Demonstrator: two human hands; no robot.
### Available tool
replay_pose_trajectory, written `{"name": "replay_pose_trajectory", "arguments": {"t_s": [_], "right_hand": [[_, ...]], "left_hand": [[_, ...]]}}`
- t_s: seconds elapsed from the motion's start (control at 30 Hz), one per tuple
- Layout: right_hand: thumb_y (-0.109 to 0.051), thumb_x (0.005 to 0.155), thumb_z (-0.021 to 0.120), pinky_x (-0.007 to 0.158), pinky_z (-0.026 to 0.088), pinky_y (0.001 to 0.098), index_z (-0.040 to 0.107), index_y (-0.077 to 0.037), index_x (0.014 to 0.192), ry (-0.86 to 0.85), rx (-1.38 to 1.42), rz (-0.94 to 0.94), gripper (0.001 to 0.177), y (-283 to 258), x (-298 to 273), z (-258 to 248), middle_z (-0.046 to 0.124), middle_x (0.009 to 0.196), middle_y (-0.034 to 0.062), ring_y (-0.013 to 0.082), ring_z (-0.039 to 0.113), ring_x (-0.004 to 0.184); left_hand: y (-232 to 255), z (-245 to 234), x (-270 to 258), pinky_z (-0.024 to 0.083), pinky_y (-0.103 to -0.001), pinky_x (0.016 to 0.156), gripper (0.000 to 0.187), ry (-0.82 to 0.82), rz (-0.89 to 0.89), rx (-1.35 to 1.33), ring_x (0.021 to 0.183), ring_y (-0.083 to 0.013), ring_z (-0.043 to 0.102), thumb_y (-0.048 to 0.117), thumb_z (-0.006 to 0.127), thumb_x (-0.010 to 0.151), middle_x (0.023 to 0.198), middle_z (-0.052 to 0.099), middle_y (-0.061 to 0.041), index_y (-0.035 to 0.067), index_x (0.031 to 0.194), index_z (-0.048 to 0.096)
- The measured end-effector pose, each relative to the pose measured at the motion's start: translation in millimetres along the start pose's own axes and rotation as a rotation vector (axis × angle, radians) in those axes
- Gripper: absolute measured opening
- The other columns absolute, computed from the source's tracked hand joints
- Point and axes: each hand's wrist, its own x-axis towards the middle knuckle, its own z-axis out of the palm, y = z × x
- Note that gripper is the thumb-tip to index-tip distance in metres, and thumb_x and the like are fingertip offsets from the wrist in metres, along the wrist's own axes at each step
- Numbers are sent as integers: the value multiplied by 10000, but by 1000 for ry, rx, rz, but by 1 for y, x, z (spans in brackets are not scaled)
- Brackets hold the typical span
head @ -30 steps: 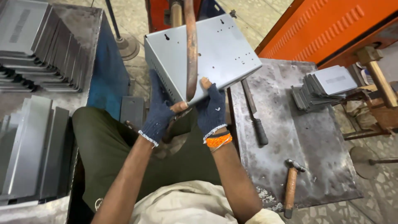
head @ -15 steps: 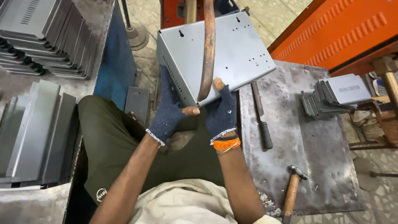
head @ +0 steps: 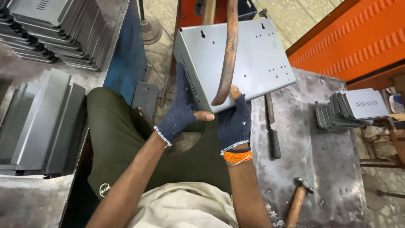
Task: Assembling and spot-welding metal enclosures using industrial machinery and hand tools.
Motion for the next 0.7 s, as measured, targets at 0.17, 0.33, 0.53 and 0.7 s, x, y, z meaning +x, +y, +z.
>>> {"name": "replay_pose_trajectory", "arguments": {"t_s": [0.17,0.33,0.53,0.7], "right_hand": [[-56,898,649,783,529,337,671,-59,1037,-256,-421,-406,141,9,8,-15,663,923,69,179,621,809],[-142,886,757,829,633,358,760,-40,1097,-54,6,-30,235,21,43,-20,731,907,100,226,732,801],[-113,804,820,758,623,409,780,-16,1041,27,22,-59,259,13,38,-15,752,926,165,271,731,782],[-96,728,877,762,609,406,793,-58,967,40,11,-45,256,12,39,-12,755,903,130,237,719,763]], "left_hand": [[4,-4,7,235,-600,1249,1548,3,-4,10,1523,-482,205,118,1048,520,1655,142,-278,74,1616,-45],[16,0,3,266,-623,1250,1519,3,-20,114,1511,-534,200,171,1040,581,1630,130,-332,13,1587,-87],[7,-1,-2,433,-602,1134,1467,1,-180,-77,1430,-536,358,71,1012,610,1643,215,-223,157,1629,-41],[5,-3,-1,463,-613,1109,1435,-3,-189,-62,1404,-559,390,70,997,653,1637,230,-257,167,1622,-58]]}}
